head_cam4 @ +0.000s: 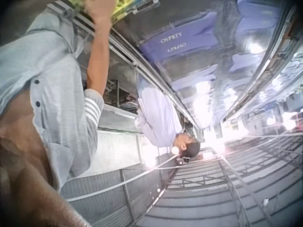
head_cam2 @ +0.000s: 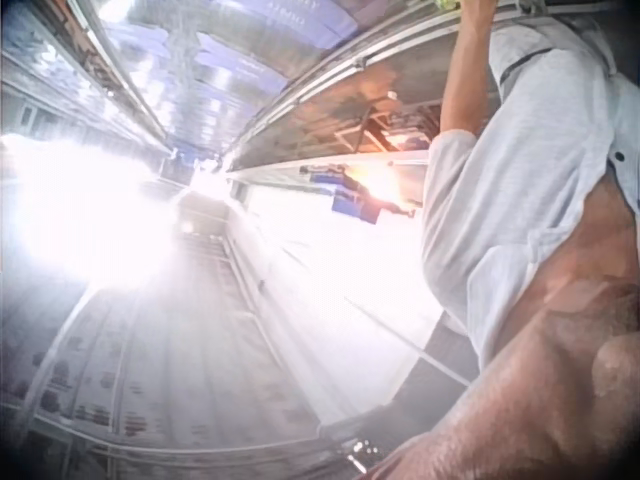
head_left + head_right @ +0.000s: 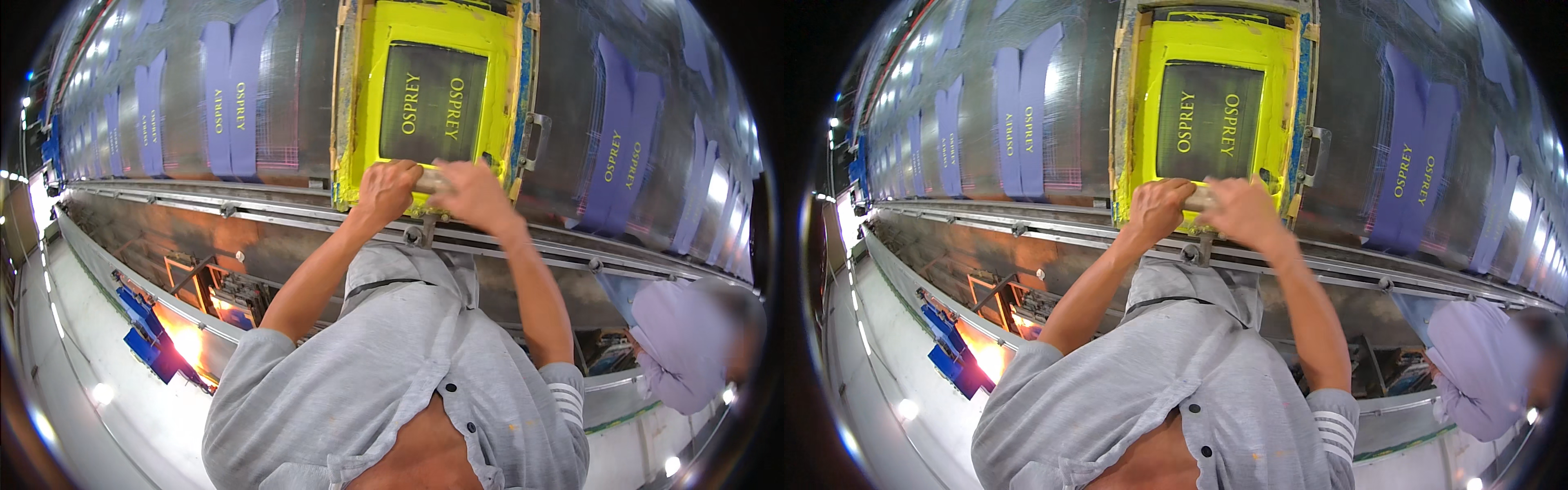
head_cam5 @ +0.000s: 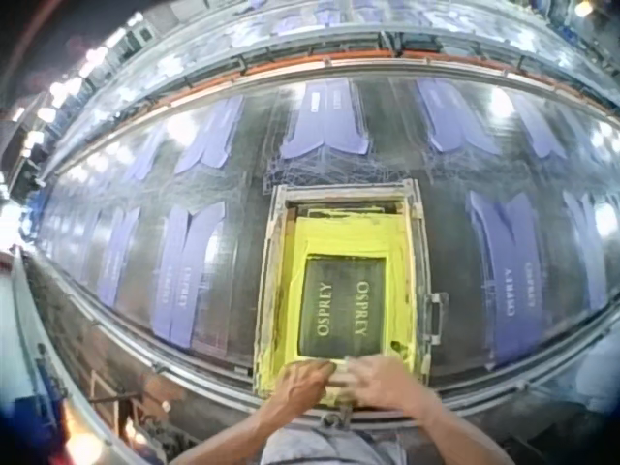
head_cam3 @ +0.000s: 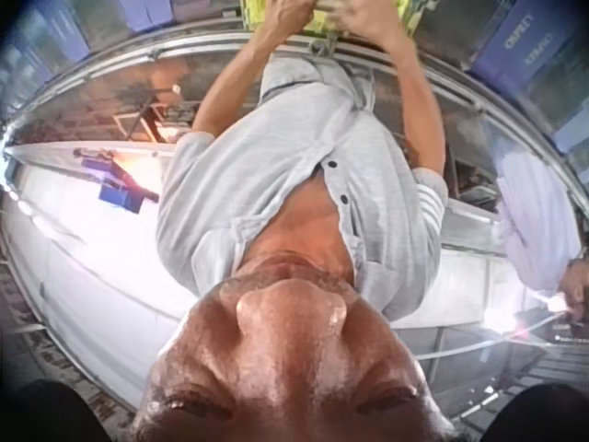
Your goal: The person repeatedly applies yellow ink to a screen-printing frame using a squeegee, then lifts the frame to transfer the ink onto purple fabric pieces below. The process is repeated multiple times in a continuous loop.
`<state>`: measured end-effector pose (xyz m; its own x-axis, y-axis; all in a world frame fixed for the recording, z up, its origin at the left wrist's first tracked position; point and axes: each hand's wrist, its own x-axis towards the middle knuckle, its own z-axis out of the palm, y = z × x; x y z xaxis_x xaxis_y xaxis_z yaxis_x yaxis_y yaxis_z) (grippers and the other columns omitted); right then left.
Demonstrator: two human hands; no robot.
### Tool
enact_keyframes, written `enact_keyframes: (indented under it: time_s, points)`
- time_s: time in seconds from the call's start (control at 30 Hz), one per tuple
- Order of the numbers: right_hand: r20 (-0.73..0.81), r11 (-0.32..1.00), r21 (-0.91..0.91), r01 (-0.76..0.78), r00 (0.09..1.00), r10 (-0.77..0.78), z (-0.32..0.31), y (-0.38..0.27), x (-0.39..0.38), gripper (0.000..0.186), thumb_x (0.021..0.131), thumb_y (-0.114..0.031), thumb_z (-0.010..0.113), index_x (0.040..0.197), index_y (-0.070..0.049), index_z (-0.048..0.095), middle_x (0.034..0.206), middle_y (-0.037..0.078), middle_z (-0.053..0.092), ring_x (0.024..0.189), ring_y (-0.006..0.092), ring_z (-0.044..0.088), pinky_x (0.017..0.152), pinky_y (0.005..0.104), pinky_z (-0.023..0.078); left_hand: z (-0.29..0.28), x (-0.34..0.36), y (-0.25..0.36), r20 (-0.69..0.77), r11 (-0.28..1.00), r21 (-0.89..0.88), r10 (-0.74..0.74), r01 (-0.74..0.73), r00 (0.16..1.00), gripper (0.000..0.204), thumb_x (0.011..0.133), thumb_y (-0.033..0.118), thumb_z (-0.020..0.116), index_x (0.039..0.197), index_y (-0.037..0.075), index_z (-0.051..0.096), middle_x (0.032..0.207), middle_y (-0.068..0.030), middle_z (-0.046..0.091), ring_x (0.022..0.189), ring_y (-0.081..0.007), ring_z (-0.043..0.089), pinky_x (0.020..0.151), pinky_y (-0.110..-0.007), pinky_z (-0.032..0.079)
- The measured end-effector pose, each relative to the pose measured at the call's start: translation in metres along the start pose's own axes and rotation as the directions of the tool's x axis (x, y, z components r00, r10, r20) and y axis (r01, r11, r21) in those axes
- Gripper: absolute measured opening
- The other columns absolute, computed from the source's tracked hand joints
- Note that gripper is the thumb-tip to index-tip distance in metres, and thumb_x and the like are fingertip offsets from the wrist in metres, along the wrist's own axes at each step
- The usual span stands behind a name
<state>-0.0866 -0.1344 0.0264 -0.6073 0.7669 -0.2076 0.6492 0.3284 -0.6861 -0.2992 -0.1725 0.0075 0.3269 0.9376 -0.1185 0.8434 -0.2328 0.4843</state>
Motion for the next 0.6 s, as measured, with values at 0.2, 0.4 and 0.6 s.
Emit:
enact_keyframes:
  time_s: [0.2, 0.4, 0.6]
  points:
    - [-0.691, 0.845, 0.218, -0.488, 0.534, 0.487, -0.043, 0.176, 0.035, 0.038, 0.094, -0.033, 0.064, 0.121, -0.006, 0.07, 0.1, 0.015, 0.07, 0.098, 0.0304, 0.064, 0.086, 0.0452, 0.049, 0.019, 0.023, -0.013, 0.03, 0.997, 0.075, -0.018, 0.016, 0.999, 0.025, 0.073, 0.004, 0.062, 0.093, 0.011, 0.074, 0.094, -0.0094, 0.073, 0.086, -0.0309, 0.072, 0.07, -0.045, 0.057]
    - [-0.683, 0.804, 0.336, -0.491, 0.46, 0.567, -0.074, 0.202, 0.019, 0.03, 0.097, -0.028, 0.063, 0.101, -0.001, 0.076, 0.077, 0.014, 0.071, 0.068, 0.0206, 0.066, 0.069, 0.0364, 0.052, 0.036, 0.03, 0.008, -0.037, 0.994, -0.11, 0.019, -0.023, 0.999, 0.03, 0.071, 0.002, 0.061, 0.095, 0.011, 0.075, 0.099, -0.0077, 0.075, 0.088, -0.032, 0.071, 0.073, -0.045, 0.057]
    - [-0.692, 0.833, 0.461, -0.307, 0.463, 0.554, -0.059, 0.168, 0.051, 0.027, 0.093, -0.023, 0.067, 0.094, 0.002, 0.075, 0.079, 0.012, 0.072, 0.072, 0.0189, 0.064, 0.07, 0.0355, 0.049, 0.002, 0.027, -0.023, -0.01, 0.998, -0.037, -0.056, 0.055, 0.998, 0.034, 0.073, 0.002, 0.06, 0.1, 0.015, 0.077, 0.104, -0.0043, 0.075, 0.092, -0.0281, 0.072, 0.073, -0.042, 0.058]
